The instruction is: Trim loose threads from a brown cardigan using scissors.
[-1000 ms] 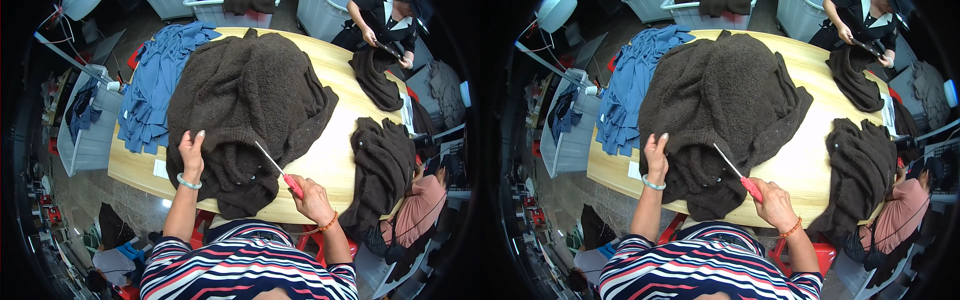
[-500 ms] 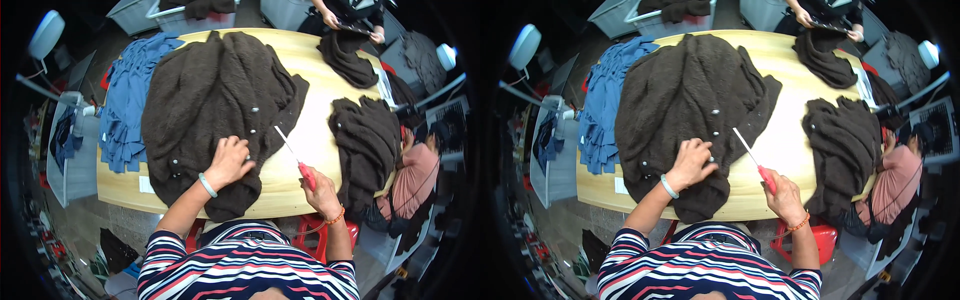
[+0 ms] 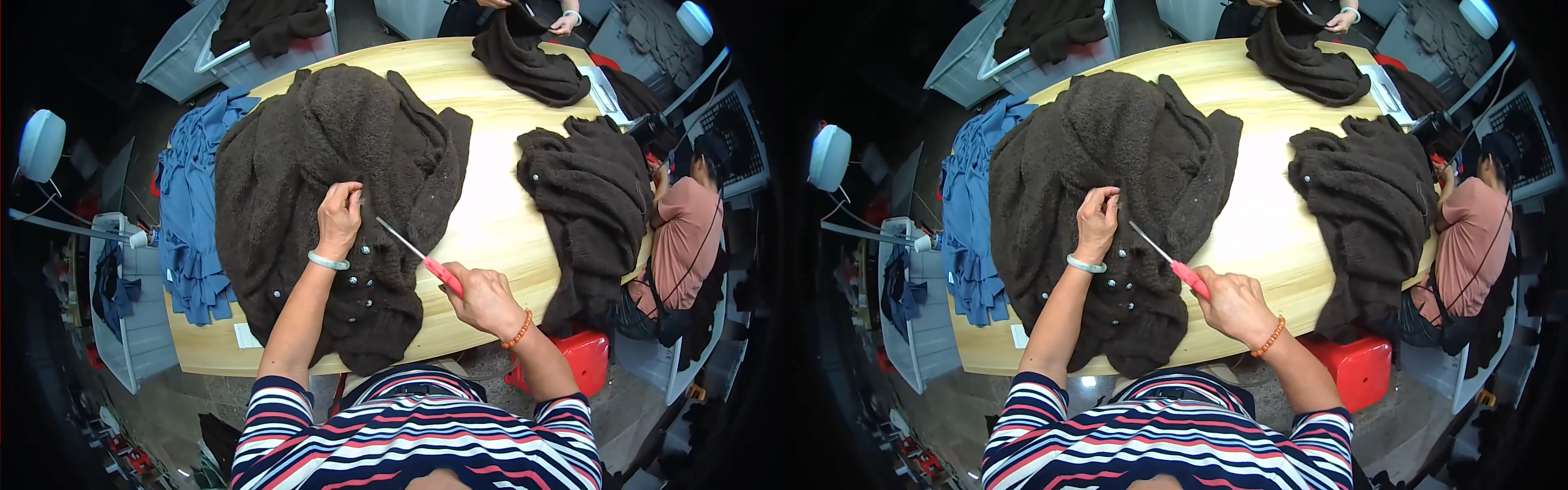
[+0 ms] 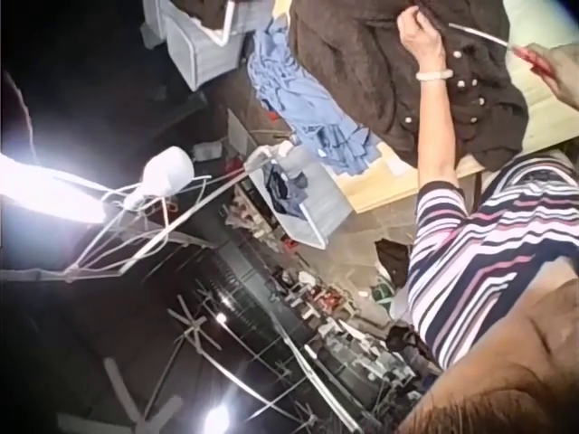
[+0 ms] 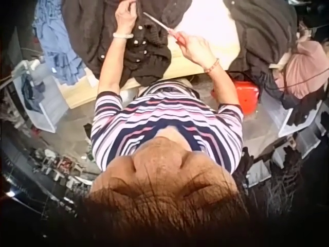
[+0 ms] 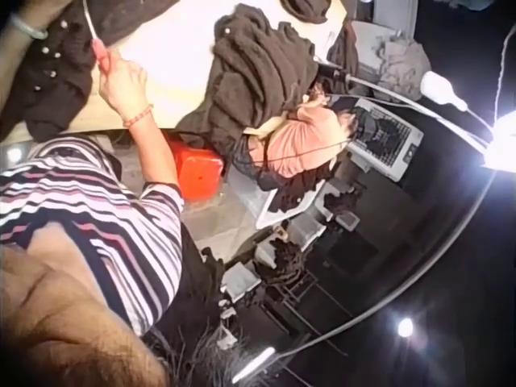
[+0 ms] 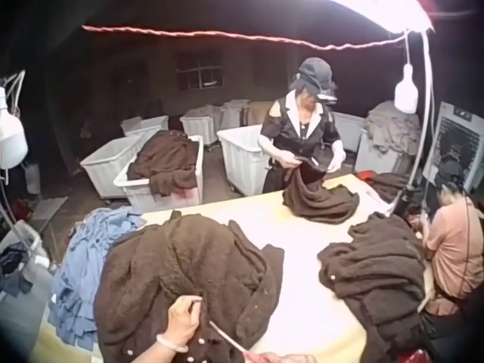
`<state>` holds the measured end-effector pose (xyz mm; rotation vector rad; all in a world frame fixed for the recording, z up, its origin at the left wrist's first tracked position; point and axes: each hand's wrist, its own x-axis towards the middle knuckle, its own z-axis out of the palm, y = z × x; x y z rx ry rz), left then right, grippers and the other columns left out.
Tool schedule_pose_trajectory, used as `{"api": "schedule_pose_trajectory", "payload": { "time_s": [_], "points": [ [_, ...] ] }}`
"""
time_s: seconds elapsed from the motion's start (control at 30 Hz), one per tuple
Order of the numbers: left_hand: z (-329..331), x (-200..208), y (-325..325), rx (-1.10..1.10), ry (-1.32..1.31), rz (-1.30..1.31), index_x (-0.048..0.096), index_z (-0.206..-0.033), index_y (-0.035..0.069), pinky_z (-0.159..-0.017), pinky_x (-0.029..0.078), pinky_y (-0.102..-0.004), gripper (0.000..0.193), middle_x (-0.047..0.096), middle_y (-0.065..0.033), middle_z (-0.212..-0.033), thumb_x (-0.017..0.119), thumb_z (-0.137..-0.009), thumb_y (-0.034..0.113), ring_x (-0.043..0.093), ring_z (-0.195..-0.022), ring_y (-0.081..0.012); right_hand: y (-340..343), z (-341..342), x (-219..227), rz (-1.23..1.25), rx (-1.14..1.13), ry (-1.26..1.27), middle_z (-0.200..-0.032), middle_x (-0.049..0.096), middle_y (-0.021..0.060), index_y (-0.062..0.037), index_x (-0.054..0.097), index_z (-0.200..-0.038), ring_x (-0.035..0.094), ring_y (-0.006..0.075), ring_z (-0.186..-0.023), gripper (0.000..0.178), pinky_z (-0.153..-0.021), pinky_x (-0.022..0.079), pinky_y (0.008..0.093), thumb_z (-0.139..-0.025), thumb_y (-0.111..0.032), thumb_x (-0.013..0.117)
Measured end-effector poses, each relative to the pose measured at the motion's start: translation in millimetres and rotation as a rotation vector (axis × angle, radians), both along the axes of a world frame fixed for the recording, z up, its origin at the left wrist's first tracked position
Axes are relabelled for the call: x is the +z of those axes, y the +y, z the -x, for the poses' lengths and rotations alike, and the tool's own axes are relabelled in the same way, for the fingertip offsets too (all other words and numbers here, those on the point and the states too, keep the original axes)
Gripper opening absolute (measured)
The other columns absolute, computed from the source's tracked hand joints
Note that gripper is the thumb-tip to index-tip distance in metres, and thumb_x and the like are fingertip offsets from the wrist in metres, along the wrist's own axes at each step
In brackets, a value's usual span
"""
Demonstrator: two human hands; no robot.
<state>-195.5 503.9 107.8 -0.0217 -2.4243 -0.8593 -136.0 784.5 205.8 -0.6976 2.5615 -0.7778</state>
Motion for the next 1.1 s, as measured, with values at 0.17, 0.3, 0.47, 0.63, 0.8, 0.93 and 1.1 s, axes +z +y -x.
{"api": "schedule_pose_trajectory", "payload": {
  "time_s": [0.17,0.3,0.47,0.63,0.8,0.93,1.1],
  "points": [
    [1.4,-17.5,-8.2,-0.002,-0.207,-0.542,0.066,-0.099,0.001,-0.06,0.044,-0.0194,0.011,0.063,0.0024,-0.08,0.062,-0.09,0.005,0.053,-0.064,-0.0029,-31.9,31.4,-0.9,-0.054,0.014,0.114,-0.067,0.063,0.0191,-0.0069,0.059,-0.097,0.065,0.0381,-0.068,0.018,-0.066,0.05,0.0482,-0.089,-0.023,0.059],
    [-0.1,-18.3,-14.6,-0.072,-0.23,-0.69,0.066,-0.103,0.0,-0.061,0.039,-0.0151,0.013,0.057,0.0077,-0.08,0.06,-0.092,0.005,0.047,-0.068,-0.0004,-37.8,35.7,1.3,-0.079,0.096,0.132,-0.067,0.063,0.0196,-0.0046,0.059,-0.094,0.065,0.0382,-0.068,0.019,-0.066,0.05,0.0476,-0.089,-0.023,0.057],
    [-11.0,1.5,-5.1,-0.112,-0.232,-0.6,0.059,-0.12,0.003,-0.063,0.044,-0.0185,0.033,0.06,0.0007,-0.086,0.064,-0.086,0.002,0.051,-0.069,-0.0044,-27.1,26.0,3.0,-0.049,0.07,0.078,-0.067,0.062,0.0196,-0.0055,0.056,-0.093,0.065,0.0374,-0.07,0.013,-0.065,0.051,0.0474,-0.087,-0.017,0.058],
    [-37.7,3.8,16.2,-0.06,-0.137,-0.341,0.046,-0.126,0.007,-0.063,0.049,-0.0249,0.062,0.059,-0.007,-0.095,0.075,-0.072,-0.003,0.057,-0.069,-0.014,-13.5,19.7,-6.9,0.037,-0.003,0.046,-0.073,0.062,0.0192,-0.0082,0.057,-0.105,0.064,0.0366,-0.074,0.02,-0.068,0.05,0.0469,-0.087,-0.017,0.06],
    [-42.6,-3.0,18.7,-0.031,-0.018,-0.411,0.049,-0.116,0.006,-0.061,0.047,-0.0251,0.049,0.06,-0.0078,-0.094,0.074,-0.075,-0.001,0.058,-0.068,-0.0127,-6.6,10.9,-4.4,-0.039,-0.007,0.005,-0.074,0.061,0.0183,-0.0091,0.057,-0.11,0.063,0.0364,-0.073,0.025,-0.068,0.05,0.0463,-0.086,-0.017,0.061],
    [-29.3,2.6,19.2,-0.089,-0.066,0.008,0.059,-0.099,0.006,-0.068,0.05,-0.0388,0.026,0.057,-0.0119,-0.087,0.069,-0.075,0.002,0.059,-0.075,-0.0305,-9.7,7.6,-2.4,-0.1,0.033,0.009,-0.069,0.062,0.0183,-0.0076,0.059,-0.104,0.063,0.0371,-0.067,0.02,-0.066,0.05,0.046,-0.086,-0.017,0.061],
    [-21.1,-18.2,13.7,-0.01,-0.136,0.105,0.066,-0.09,0.009,-0.067,0.048,-0.0417,0.011,0.058,-0.0106,-0.078,0.068,-0.079,0.009,0.06,-0.077,-0.0312,-13.9,5.5,-0.7,-0.186,0.042,0.062,-0.062,0.062,0.0184,-0.0061,0.061,-0.095,0.064,0.0378,-0.062,0.016,-0.063,0.05,0.0452,-0.087,-0.019,0.059]
  ]
}}
